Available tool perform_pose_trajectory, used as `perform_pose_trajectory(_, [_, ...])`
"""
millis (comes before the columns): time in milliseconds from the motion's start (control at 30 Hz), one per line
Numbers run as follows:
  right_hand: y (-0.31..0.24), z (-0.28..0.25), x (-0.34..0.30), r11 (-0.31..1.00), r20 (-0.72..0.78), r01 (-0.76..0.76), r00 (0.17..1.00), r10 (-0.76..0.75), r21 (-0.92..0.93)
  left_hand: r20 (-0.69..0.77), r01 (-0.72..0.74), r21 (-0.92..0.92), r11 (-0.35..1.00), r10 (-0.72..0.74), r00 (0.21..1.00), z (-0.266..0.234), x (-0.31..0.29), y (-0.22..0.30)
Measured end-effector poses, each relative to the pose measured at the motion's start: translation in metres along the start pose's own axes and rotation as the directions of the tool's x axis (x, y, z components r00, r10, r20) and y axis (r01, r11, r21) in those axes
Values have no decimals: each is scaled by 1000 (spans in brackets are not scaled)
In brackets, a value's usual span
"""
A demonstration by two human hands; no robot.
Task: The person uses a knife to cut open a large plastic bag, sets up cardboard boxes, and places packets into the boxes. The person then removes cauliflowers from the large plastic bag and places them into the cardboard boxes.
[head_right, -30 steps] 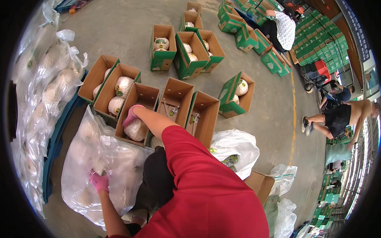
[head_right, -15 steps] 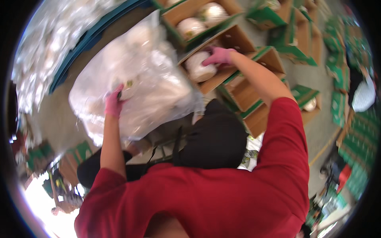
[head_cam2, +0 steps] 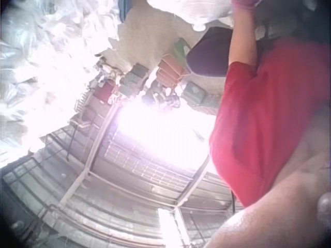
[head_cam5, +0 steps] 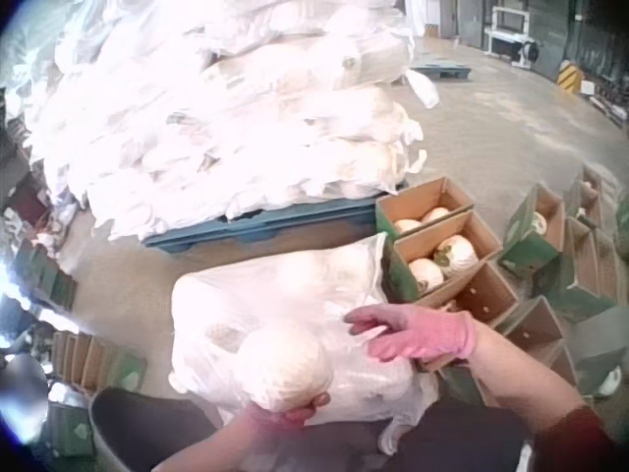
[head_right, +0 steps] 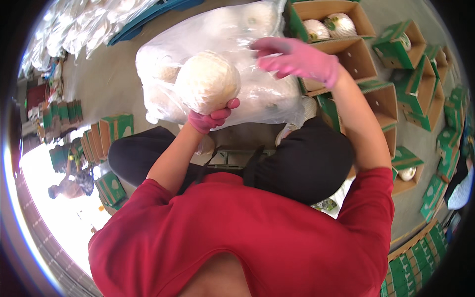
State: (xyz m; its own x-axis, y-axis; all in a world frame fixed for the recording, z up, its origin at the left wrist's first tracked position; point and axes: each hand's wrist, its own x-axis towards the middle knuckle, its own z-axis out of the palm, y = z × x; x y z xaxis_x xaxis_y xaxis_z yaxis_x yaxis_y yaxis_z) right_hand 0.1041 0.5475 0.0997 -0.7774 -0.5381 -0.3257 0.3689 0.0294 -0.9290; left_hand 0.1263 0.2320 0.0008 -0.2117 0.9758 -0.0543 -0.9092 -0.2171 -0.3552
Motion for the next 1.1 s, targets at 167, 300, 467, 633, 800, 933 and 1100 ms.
perform_pose_trajectory(167, [19, 21, 1, 900, -27, 391, 915, -403, -191, -344, 73, 415, 907, 83, 935, 31, 57, -27])
perform_pose_trajectory(300, [34, -9, -49, 813, -113, 255, 966, -231, 523, -608, 402, 763, 506, 351, 712, 93, 117, -45])
perform_pose_trajectory(467, [60, -27, -77, 649, -331, 349, 931, -156, 676, -137, -60, 935, 349, 513, 847, 88, 164, -12])
perform_pose_trajectory(633, [63, -34, -98, 695, -406, 299, 914, -11, 654, 128, -82, 980, -181, 258, 958, 69, 215, -15])
perform_pose_trajectory(800, [113, -49, -118, 355, -410, 371, 911, 38, 858, -120, 252, 930, -266, 429, 895, 70, 276, -17])
perform_pose_trajectory(933, [151, -25, -123, -44, -433, 437, 898, 79, 898, -533, 618, 480, -623, 352, 769, 94, 342, -10])
perform_pose_trajectory(1100, [142, 13, -151, 373, -584, 475, 764, 275, 797, -475, 635, 417, -650, 440, 762, 61, 348, -2])
